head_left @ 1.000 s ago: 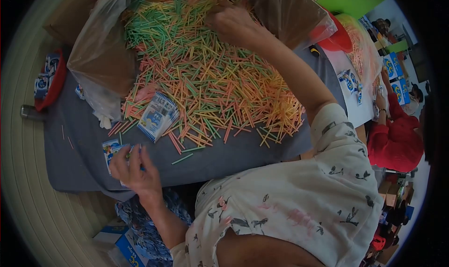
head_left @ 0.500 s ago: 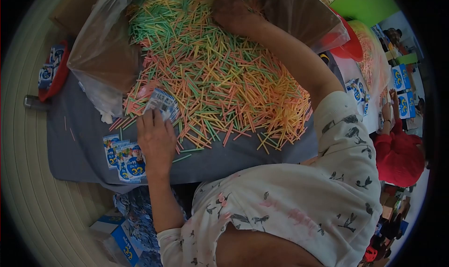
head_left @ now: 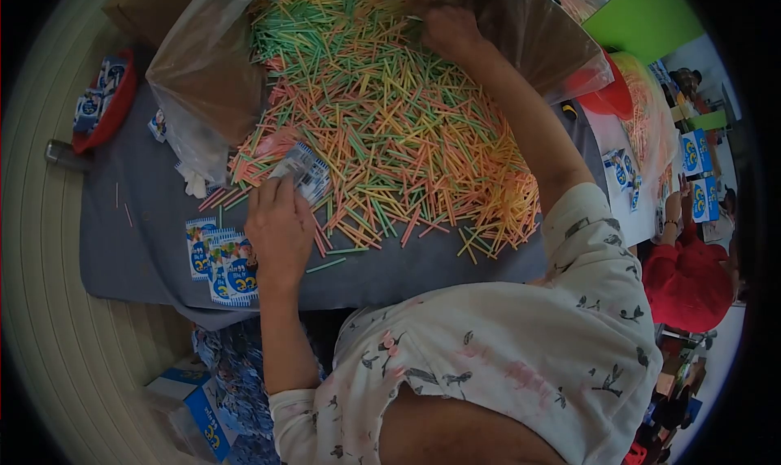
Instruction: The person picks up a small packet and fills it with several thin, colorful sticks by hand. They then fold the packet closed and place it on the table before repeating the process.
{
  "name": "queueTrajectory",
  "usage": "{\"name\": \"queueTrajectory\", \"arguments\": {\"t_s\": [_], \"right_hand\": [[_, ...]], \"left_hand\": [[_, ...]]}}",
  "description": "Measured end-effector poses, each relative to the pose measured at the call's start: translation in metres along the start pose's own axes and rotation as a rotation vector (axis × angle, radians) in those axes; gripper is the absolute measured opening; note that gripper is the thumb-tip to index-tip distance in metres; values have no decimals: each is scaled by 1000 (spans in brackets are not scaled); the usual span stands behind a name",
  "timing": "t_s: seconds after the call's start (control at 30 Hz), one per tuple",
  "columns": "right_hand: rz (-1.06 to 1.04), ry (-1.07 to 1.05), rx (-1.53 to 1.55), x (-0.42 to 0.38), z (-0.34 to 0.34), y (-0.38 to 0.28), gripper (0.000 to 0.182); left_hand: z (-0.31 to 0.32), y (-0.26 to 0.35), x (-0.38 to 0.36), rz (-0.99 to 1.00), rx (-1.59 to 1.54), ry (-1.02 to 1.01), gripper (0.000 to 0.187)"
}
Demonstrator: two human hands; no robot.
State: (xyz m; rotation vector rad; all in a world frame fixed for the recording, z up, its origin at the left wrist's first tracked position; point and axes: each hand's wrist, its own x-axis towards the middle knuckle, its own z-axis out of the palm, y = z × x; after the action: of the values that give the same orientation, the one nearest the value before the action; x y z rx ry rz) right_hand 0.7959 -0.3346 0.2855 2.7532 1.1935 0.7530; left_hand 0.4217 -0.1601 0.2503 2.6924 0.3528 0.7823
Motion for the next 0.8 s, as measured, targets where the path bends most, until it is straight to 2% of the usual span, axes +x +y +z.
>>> {"name": "queueTrajectory", "arguments": {"t_s": [0.13, 0.23, 0.33, 0.43, 0.53, 0.57, 0.63, 0.73, 0.8], "right_hand": [[49, -16, 45, -2, -4, -5, 50], [3, -50, 59, -2, -4, 2, 51], [-73, 105, 28, -6, -11, 9, 48], [8, -27, -31, -1, 9, 20, 43], [-57, 314, 263, -5, 13, 27, 41], [-45, 347, 437, -6, 12, 29, 40], [74, 290, 845, -8, 3, 28, 39], [244, 192, 1449, -11, -1, 30, 37], [326, 140, 1776, -13, 0, 29, 36]], "left_hand": [[10, 9, 4, -39, 217, -11, 22], [18, -2, 3, 58, 229, 102, 21], [16, -4, -8, 118, 208, 87, 20], [6, 3, -9, 46, 69, 36, 16], [-3, 0, -9, -15, -159, 39, 14], [-4, -3, -9, -45, -210, 36, 14], [-5, -10, -10, -106, -313, 28, 12], [2, -16, -10, -123, -304, 114, 13], [4, -11, -7, 7, -95, 109, 13]]}}
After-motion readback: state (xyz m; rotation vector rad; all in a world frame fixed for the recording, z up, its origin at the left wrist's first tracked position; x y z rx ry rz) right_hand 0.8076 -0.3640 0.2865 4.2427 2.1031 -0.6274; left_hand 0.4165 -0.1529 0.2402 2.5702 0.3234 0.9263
